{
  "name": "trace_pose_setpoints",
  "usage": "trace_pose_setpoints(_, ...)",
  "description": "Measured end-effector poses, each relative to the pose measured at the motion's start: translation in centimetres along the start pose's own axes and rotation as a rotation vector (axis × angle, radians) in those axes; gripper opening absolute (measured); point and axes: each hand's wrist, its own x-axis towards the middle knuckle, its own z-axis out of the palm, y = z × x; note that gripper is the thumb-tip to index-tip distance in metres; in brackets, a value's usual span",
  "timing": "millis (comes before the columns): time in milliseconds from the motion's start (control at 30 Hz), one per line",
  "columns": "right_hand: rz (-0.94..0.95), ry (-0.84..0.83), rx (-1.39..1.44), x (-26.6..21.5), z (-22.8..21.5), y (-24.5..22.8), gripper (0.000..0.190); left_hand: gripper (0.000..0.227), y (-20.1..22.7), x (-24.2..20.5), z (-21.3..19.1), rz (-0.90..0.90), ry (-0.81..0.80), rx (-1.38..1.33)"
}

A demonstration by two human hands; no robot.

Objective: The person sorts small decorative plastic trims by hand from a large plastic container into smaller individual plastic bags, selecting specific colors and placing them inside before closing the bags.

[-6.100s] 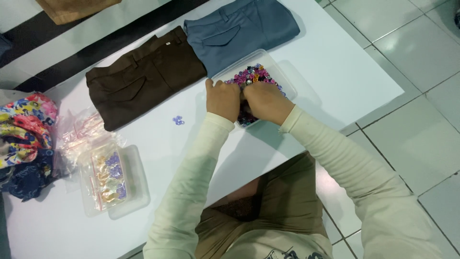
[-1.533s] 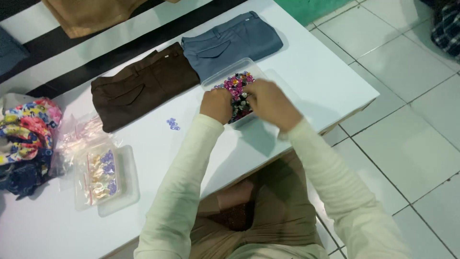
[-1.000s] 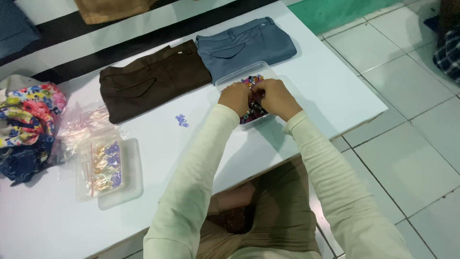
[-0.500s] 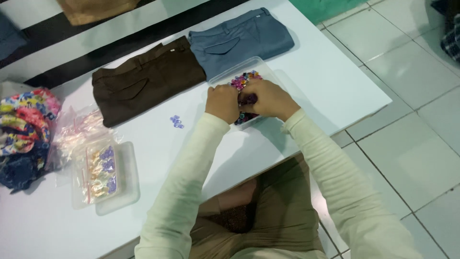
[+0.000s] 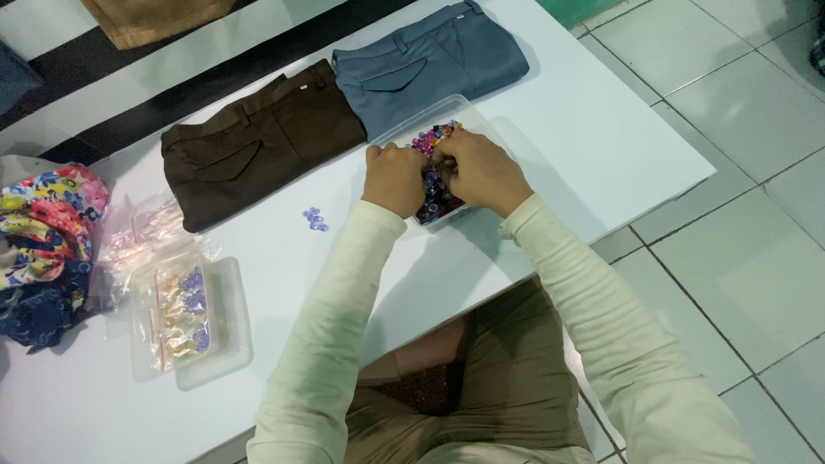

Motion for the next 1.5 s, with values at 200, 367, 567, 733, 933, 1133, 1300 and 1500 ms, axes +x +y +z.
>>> trace_pose_setpoints(200,0.041,-0.061,-0.031,-1.1,-0.8,-1.5,0.032,0.008,1.3,-0.3,1.2,-0.070,0.077,0.043)
trace_pose_setpoints(367,0.037,-0.075,-0.089,-0.4,-0.4,-1.3,0.032,0.009,1.4,-0.3,0.5,-0.058,0.130,0.058)
trace_pose_setpoints(567,0.129,0.061,-0.098,-0.8,0.0,-0.9,0.028,0.009,1.6,-0.3,-0.4,-0.021,0.148,0.045)
trace_pose_setpoints(733,0.108,0.076,0.025,-2.1,-2.2,-3.2,0.027,0.008,1.0,0.6,1.6,0.044,0.078,-0.066)
trace_pose_setpoints(933,0.095,0.003,0.077,-1.3,-1.5,-2.1,0.034,0.017,-1.1,0.5,-0.2,0.064,0.056,-0.240)
trace_pose_setpoints(1133,0.097,-0.076,0.026,-0.7,-1.0,-2.0,0.031,0.021,-2.0,-0.4,-0.6,-0.012,0.041,-0.373)
trace_pose_setpoints(1300,0.095,-0.097,-0.096,0.0,-0.2,-1.0,0.029,0.015,-1.1,-0.4,0.2,-0.073,0.036,-0.216)
trace_pose_setpoints(1500,0.019,-0.107,-0.040,-0.4,-1.0,-2.8,0.032,0.017,-0.4,-1.2,-1.2,-0.087,-0.021,-0.231)
